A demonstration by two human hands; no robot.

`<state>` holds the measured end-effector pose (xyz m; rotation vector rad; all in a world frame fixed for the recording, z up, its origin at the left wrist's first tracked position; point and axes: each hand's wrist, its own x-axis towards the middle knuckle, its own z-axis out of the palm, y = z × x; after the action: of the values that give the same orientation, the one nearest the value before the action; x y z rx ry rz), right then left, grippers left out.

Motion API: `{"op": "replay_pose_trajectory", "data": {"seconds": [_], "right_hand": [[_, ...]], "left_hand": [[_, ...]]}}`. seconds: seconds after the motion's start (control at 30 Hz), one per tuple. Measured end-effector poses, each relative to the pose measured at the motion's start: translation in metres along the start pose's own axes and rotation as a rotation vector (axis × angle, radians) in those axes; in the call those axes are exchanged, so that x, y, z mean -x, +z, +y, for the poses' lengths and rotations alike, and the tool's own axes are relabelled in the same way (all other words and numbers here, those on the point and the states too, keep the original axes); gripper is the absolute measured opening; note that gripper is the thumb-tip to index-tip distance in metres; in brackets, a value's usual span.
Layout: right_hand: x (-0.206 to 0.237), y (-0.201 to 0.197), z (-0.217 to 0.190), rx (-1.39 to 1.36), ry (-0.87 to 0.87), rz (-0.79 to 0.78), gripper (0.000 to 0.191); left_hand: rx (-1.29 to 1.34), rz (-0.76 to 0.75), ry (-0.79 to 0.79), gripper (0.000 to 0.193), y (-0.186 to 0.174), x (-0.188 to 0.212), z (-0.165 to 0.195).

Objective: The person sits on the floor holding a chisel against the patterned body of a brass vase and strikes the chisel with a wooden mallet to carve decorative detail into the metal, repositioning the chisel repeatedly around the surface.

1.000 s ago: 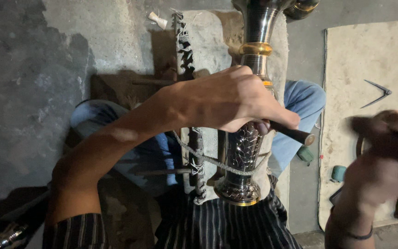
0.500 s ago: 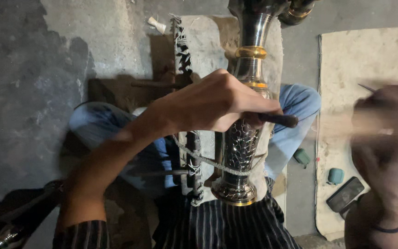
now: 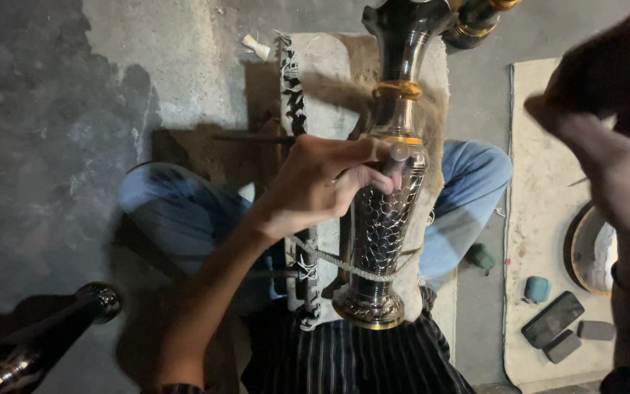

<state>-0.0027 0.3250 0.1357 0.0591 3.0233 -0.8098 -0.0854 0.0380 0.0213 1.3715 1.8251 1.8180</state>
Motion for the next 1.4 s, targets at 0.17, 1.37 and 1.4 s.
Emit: {"op": "replay_pose_trajectory", "data": {"seconds": [0.17,1.37,1.4], "right_hand": [[-0.040,-0.015,-0.047,0.390,-0.380,-0.105,0.045],[-0.030,0.012,-0.066,0.093,-0.352,0.074,0.061],[-0.017,0.020,-0.054,0.068,-0.286,0.123,0.059]], "left_hand": [[0.071,0.085,-0.105,0.029,-0.001,0.003,0.017],[0.167,0.261,0.008,0.011,0.022,0.014,0.008],[0.056,0.171,0.042,0.014,0.017,0.009,0.003]]}}
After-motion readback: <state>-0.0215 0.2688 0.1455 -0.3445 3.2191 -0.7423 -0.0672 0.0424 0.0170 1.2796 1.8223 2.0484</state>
